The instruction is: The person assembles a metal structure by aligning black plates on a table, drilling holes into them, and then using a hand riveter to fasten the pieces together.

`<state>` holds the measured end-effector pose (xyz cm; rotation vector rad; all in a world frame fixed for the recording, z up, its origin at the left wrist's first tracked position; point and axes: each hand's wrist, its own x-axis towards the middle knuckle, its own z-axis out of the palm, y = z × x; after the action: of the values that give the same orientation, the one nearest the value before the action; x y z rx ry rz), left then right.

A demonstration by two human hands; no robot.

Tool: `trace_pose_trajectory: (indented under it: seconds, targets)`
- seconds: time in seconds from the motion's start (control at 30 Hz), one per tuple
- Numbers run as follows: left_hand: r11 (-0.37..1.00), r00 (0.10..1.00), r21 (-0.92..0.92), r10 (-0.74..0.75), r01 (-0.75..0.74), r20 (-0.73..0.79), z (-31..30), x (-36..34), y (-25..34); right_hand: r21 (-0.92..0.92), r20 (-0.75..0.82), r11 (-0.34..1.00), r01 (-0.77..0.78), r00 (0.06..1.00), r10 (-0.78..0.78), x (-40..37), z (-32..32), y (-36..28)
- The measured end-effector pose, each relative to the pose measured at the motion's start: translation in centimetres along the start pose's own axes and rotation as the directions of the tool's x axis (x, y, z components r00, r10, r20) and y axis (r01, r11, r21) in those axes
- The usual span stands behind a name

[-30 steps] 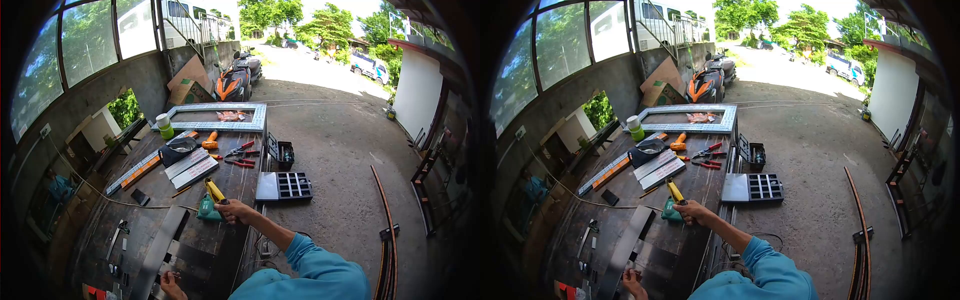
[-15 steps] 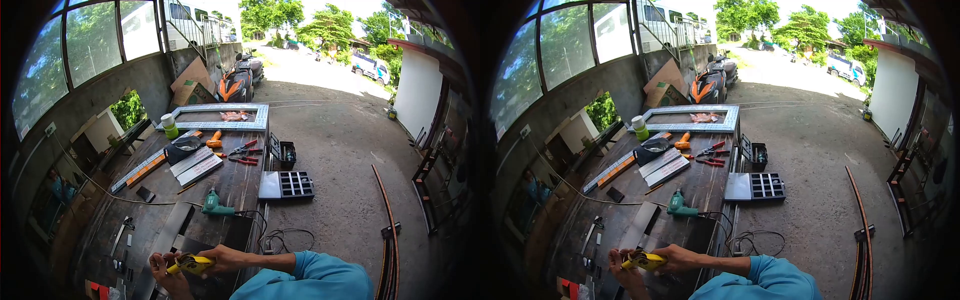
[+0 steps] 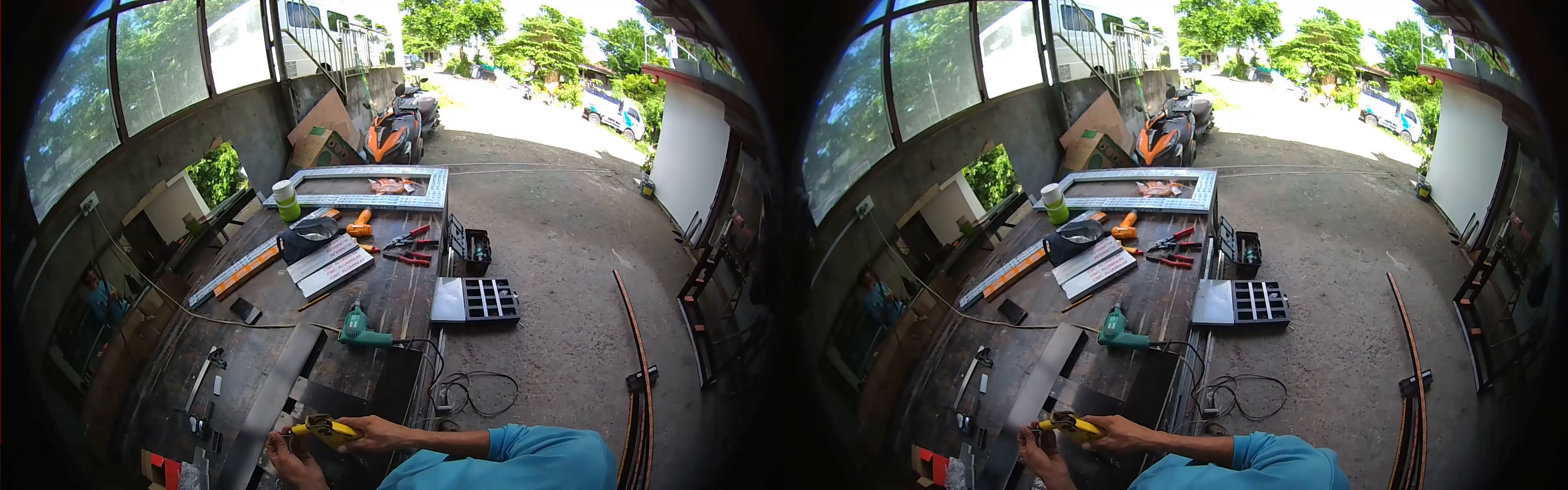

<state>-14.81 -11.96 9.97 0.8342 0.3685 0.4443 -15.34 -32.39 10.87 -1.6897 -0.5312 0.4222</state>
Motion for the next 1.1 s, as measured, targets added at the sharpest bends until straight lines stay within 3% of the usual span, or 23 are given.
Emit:
trace_pose_trajectory:
  seconds: [0.07,0.1,0.13,0.17,0.2,0.23,0.27,0.3,0.33,0.4,0.47,0.53,0.63,0.67,0.7,0.73,0.8,0.83,0.87,0.9,0.97,1.03,1.1]
  targets:
    - [1.0,0.998,0.015,0.019,-0.02,0.059,-2.1,0.4,-0.8,-0.022,0.054,0.998,-0.056,0.997,0.057,-0.3,-0.5,-1.1]
    - [0.867,0.954,0.408,0.219,-0.287,0.205,-2.7,0.1,-0.9,-0.047,0.105,0.993,-0.113,0.988,0.117,-0.3,-0.7,-1.4]
    - [0.523,0.853,0.675,0.322,-0.521,0.41,-3.3,0.0,-1.0,-0.046,0.105,0.993,-0.111,0.988,0.116,-0.1,-0.5,-0.5]
    - [0.521,0.854,0.676,0.322,-0.521,0.41,-4.3,0.2,-1.6,-0.08,0.115,0.995,-0.066,0.991,0.075,0.1,-0.1,0.8]
    - [0.582,0.907,0.696,0.262,-0.42,0.329,-5.2,0.6,-2.6,-0.112,0.127,0.993,-0.021,0.991,0.036,0.3,0.2,2.1]
    - [0.635,0.95,0.706,0.195,-0.312,0.244,-5.1,0.4,-2.7,-0.11,0.13,0.994,-0.024,0.991,0.038,0.4,0.3,2.0]
    - [0.635,0.951,0.708,0.193,-0.308,0.24,-4.9,0.5,-2.6,-0.104,0.181,0.992,-0.074,0.979,0.092,0.5,0.2,2.0]
    - [0.916,0.997,0.397,0.037,-0.063,0.072,-4.5,0.6,-2.5,-0.1,0.231,0.987,-0.126,0.962,0.146,0.6,0.1,2.0]
    - [0.984,0.984,-0.015,-0.177,0.177,-0.023,-4.3,0.5,-2.2,-0.094,0.236,0.987,-0.131,0.96,0.15,0.5,0.0,2.1]
    - [0.983,0.983,0.008,-0.182,0.182,-0.02,-5.3,0.7,-2.5,-0.013,0.375,0.988,-0.153,0.915,0.146,0.4,-0.4,2.3]
    - [0.983,0.983,0.035,-0.181,0.181,-0.016,-6.0,0.8,-2.3,-0.001,0.424,0.986,-0.164,0.893,0.149,0.3,-0.7,1.7]
    - [0.958,0.973,0.175,-0.232,0.229,-0.004,-5.9,0.7,-2.5,0.001,0.463,0.985,-0.175,0.873,0.155,0.3,-1.4,0.9]
    - [0.951,0.958,0.17,-0.275,0.259,0.082,-5.8,0.6,-1.7,0.065,0.523,0.951,-0.303,0.822,0.226,0.1,-1.3,-0.4]
    - [0.95,0.958,0.172,-0.277,0.262,0.075,-5.4,0.5,-1.4,-0.085,0.443,0.959,-0.272,0.851,0.281,-0.1,-0.9,-1.0]
    - [0.909,0.902,0.015,-0.415,0.416,0.116,-4.5,0.0,-0.7,-0.234,0.372,0.94,-0.247,0.871,0.321,-0.3,-0.2,-1.1]
    - [0.828,0.839,-0.148,-0.52,0.541,0.157,-4.8,-0.8,0.3,-0.385,0.283,0.914,-0.127,0.926,0.248,-0.7,0.8,-0.8]
    - [0.681,0.732,-0.28,-0.582,0.677,0.353,-7.2,-0.6,-0.5,-0.445,0.289,0.894,-0.044,0.938,0.191,-0.8,2.6,0.6]
    - [0.664,0.731,-0.316,-0.563,0.678,0.385,-6.3,-1.5,-0.4,-0.407,0.249,0.9,0.157,0.967,-0.055,-0.8,4.3,3.3]
    - [0.662,0.745,-0.344,-0.567,0.666,0.351,-6.6,-1.6,-0.7,-0.066,0.233,0.973,0.22,0.952,-0.199,-0.3,5.8,4.1]
    - [0.638,0.709,-0.323,-0.559,0.699,0.431,-7.5,-1.0,-1.0,-0.013,0.269,0.991,0.135,0.955,-0.126,-0.8,6.4,4.9]
    - [0.675,0.758,-0.347,-0.549,0.651,0.353,-7.4,-1.5,-0.3,-0.044,0.297,0.99,0.131,0.948,-0.112,-0.6,6.3,2.7]
    - [0.714,0.805,-0.384,-0.567,0.586,0.175,-8.3,-2.1,-0.6,-0.576,0.179,0.811,0.102,0.984,0.003,-0.6,5.4,0.7]
    - [0.693,0.82,-0.473,-0.56,0.544,0.123,-8.9,-3.0,-1.7,-0.631,0.2,0.772,0.074,0.977,0.069,-0.5,4.3,0.6]
